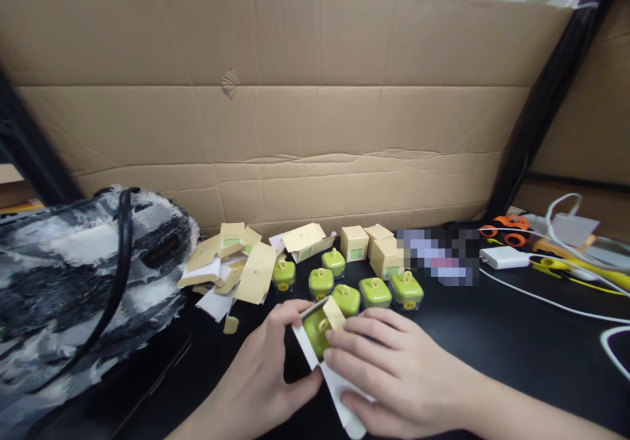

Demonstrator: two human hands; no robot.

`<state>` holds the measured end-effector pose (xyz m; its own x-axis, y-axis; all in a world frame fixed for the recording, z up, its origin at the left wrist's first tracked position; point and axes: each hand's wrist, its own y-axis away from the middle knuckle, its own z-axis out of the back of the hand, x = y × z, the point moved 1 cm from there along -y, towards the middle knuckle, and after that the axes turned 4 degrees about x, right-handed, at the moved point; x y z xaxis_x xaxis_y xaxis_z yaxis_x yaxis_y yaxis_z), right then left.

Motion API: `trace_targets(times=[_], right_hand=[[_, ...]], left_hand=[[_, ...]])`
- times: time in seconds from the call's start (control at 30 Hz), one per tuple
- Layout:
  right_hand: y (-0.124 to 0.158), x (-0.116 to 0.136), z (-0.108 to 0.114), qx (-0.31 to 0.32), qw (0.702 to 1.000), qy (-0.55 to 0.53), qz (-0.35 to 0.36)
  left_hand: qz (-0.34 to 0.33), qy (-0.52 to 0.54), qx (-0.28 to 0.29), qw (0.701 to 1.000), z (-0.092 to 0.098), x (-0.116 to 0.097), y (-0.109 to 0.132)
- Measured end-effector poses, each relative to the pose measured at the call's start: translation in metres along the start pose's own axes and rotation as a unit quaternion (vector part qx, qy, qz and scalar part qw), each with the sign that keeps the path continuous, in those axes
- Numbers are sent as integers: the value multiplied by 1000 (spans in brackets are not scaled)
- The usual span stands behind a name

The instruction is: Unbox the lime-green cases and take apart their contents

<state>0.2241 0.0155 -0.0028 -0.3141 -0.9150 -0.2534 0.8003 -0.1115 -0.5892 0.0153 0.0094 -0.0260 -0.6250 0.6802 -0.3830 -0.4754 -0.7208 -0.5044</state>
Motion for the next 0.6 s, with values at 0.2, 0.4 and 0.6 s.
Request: trace_targets(times=[0.2,0.4,0.6], right_hand=[[-3,-8,2,21,989,-28,-143],[0,4,2,6,875,-379,-301],[-7,22,-11,43,443,-824,-351]], left_hand=[[57,41,-25,997,-4,9,0],[85,148,82,982,29,-8,-9],[346,509,172,770,6,7,-4]])
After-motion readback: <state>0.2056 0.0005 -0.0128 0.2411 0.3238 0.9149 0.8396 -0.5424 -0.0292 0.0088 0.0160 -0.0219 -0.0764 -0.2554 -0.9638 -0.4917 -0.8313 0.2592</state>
